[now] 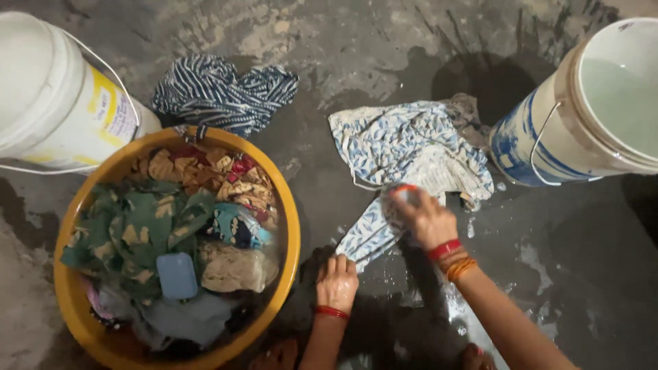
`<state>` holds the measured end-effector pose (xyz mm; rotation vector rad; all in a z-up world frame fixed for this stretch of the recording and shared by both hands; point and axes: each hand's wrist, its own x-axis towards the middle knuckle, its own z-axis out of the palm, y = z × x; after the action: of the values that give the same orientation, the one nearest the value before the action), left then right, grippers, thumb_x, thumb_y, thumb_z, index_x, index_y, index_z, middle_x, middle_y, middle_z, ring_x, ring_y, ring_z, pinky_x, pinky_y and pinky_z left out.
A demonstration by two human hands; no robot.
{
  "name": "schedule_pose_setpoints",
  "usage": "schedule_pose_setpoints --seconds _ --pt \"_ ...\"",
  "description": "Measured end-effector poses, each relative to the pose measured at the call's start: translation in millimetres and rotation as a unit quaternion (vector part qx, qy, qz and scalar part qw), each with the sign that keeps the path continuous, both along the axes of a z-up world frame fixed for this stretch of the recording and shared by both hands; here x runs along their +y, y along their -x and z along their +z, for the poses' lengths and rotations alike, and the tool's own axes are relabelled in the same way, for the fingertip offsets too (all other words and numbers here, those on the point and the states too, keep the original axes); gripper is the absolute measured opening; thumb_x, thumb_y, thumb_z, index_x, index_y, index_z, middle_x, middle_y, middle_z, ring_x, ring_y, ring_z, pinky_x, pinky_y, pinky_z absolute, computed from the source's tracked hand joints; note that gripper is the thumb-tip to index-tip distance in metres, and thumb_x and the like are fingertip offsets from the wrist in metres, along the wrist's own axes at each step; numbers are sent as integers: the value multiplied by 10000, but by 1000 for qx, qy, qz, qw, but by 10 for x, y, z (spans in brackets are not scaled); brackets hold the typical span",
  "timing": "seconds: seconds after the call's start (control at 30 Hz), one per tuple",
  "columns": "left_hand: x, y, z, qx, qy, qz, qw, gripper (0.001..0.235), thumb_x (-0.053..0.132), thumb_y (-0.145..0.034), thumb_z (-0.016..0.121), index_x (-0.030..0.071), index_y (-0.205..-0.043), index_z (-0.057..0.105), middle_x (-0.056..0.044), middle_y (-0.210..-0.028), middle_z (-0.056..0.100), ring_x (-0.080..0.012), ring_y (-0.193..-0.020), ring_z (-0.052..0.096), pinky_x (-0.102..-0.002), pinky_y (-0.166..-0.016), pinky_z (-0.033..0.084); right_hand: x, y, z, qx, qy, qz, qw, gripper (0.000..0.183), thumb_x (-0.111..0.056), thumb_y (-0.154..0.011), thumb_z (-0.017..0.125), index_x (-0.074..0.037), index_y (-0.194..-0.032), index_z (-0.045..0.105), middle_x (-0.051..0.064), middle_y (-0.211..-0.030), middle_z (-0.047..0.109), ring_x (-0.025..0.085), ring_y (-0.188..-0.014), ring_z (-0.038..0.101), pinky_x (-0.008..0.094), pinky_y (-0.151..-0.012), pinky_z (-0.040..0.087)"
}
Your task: Washing a piece of clothing by hand on the floor using a bar of soap and a bucket of water.
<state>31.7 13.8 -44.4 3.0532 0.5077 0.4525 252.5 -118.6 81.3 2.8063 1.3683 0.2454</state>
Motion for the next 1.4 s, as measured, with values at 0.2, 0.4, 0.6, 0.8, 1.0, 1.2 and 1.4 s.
schedule_pose_setpoints --seconds 0.2,0.4,0.6,0.8,1.0,1.2,1.4 --pt "391 49 376 90 144 0 986 289 299 -729 700 105 -943 715 -83 -1030 644 -307 -988 618 -486 -731 554 -166 -439 5 76 -132 -126 980 526 -381 -845 756 -396 -1357 633 95 -1103 625 311 -826 711 451 -621 572" --pt "462 539 -27 103 98 178 974 523 295 -831 647 118 -1323 667 -158 -1297 606 -334 -1111 619 -486 -954 552 -599 134 -255 99 -42 -123 987 607 -264 -837 727 -413 -1409 591 98 -1233 601 317 -789 725 445 -628 601" --pt "-96 -169 953 -52 112 72 990 377 150 -848 583 128 -1213 676 -141 -1491 522 -305 -1393 459 -557 -1152 302 -723 60 -43 180 -17 -87 980 646 -289 -774 768 -433 -1375 579 126 -1269 577 340 -784 728 450 -625 608" --pt "-394 -898 859 -19 323 -32 946 628 328 -984 588 17 -1510 441 -169 -1671 259 -339 -1542 215 -465 -1250 193 -699 -517 20 85 -98 -182 975 672 -299 -856 742 -363 -1489 528 138 -1235 589 391 -957 709 485 -695 586" --pt "-435 -441 594 88 217 21 972 907 583 -877 566 111 -1584 250 -39 -1679 194 -202 -1534 161 -483 -1227 68 -892 -250 108 173 -1 -348 921 624 -432 -844 719 -286 -1416 517 174 -1216 570 470 -867 692 562 -654 581" --pt "-573 -39 664 -33 213 80 973 967 642 -893 546 42 -1588 243 -174 -1659 209 -291 -1528 192 -515 -1212 98 -543 654 118 79 -69 -185 977 378 -237 -879 681 -242 -1253 632 108 -1129 633 364 -799 705 486 -602 581" --pt "-564 15 671 83 215 113 967 978 649 -821 585 83 -1554 274 -156 -1641 206 -294 -1505 199 -559 -1184 118 -444 764 -67 71 -146 126 979 328 -190 -833 694 -200 -1147 598 122 -1123 615 275 -826 690 396 -647 610"
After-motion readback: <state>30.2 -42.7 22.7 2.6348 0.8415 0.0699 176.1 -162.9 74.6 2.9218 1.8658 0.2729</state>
